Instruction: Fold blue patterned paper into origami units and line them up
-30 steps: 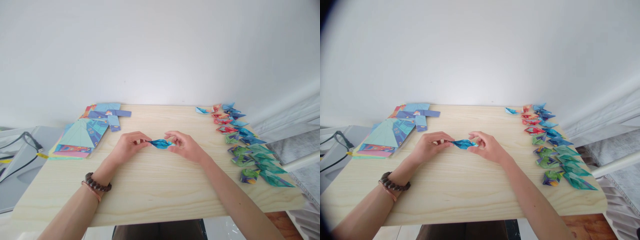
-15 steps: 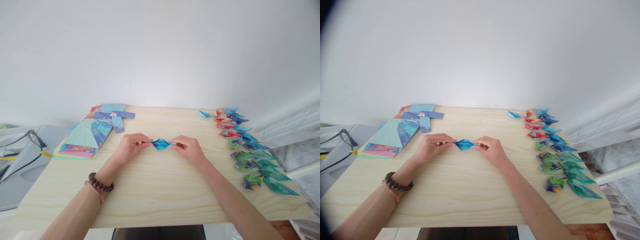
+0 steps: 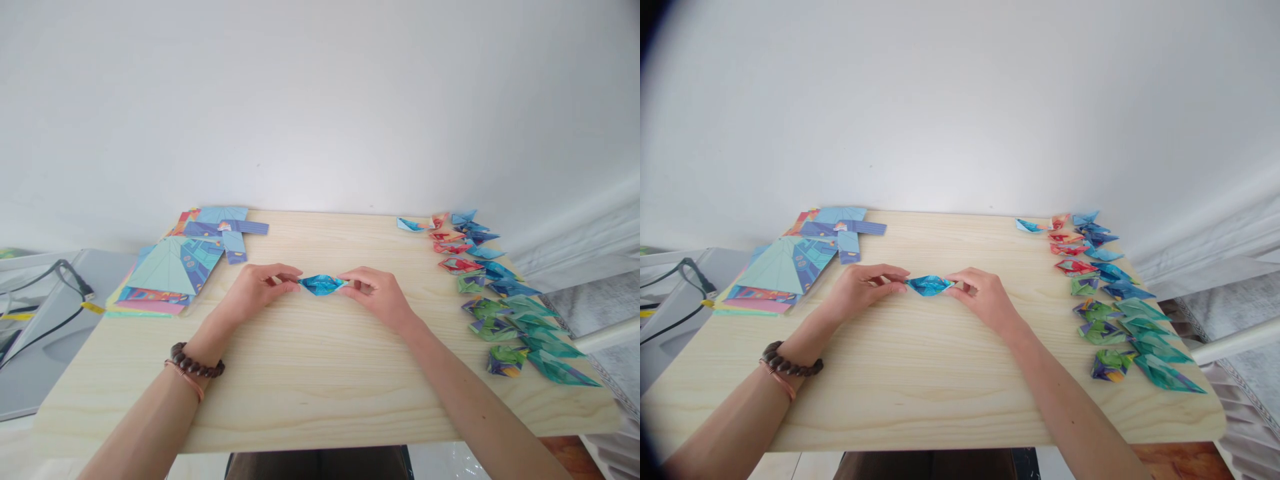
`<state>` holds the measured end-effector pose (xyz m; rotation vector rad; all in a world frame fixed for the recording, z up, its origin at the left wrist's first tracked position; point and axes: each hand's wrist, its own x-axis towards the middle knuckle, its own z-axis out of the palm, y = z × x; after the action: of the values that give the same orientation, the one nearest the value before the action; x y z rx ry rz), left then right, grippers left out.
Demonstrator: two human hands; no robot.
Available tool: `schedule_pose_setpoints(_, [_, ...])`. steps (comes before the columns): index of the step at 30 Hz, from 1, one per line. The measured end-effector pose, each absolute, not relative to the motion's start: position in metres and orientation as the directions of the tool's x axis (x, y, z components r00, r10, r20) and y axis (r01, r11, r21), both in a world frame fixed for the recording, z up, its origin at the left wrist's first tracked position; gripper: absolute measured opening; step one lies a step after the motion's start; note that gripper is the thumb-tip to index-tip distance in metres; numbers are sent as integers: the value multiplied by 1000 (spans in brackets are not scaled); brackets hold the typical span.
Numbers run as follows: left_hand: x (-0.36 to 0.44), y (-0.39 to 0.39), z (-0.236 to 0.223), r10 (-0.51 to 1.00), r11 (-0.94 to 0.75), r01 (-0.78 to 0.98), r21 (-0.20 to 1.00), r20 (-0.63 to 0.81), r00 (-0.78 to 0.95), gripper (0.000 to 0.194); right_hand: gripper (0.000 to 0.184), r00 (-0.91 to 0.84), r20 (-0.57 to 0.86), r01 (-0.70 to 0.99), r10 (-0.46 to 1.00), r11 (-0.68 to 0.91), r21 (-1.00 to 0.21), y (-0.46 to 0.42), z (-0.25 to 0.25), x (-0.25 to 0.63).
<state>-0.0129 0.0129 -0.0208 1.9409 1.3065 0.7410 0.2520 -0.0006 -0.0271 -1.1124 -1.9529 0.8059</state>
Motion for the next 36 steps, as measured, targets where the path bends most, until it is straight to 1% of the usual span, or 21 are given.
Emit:
schedule_pose_setpoints(7, [-13,13,-19,918,-323,573,753,102,384,21,31,-365,261,423,894,409,-809,1,-29,255])
schedule_pose_setpoints(15, [-11,11,-18,906,-364,568,738,138,401,22,21,-351,226,479,909,381,-791,0,-28,253])
schedule_pose_setpoints(21, [-4,10,-16,909,-376,585,719,165,382,22,32,-262,192,512,946,305,-803,4,-28,257])
schedule_pose_setpoints(23, [-3,10,-16,907,-383,581,718,175,382,22,26,-278,191,520,941,314,-794,5,-28,261])
schedule_pose_setpoints(25, [-4,10,-16,903,-398,576,714,194,384,23,18,-322,207,524,924,356,-774,6,-27,262])
schedule_pose_setpoints(27, [-4,10,-15,893,-424,575,700,215,396,22,14,-356,237,527,904,403,-748,5,-26,261])
schedule_pose_setpoints(32, [-3,9,-15,871,-473,577,666,255,420,19,14,-351,272,529,896,430,-732,1,-24,253])
schedule_pose_setpoints(34, [-3,8,-15,879,-460,584,669,248,408,20,14,-346,274,534,897,428,-729,1,-23,253])
schedule_pose_setpoints(36, [-1,8,-15,897,-424,589,688,230,377,23,18,-331,255,538,908,404,-740,2,-24,256])
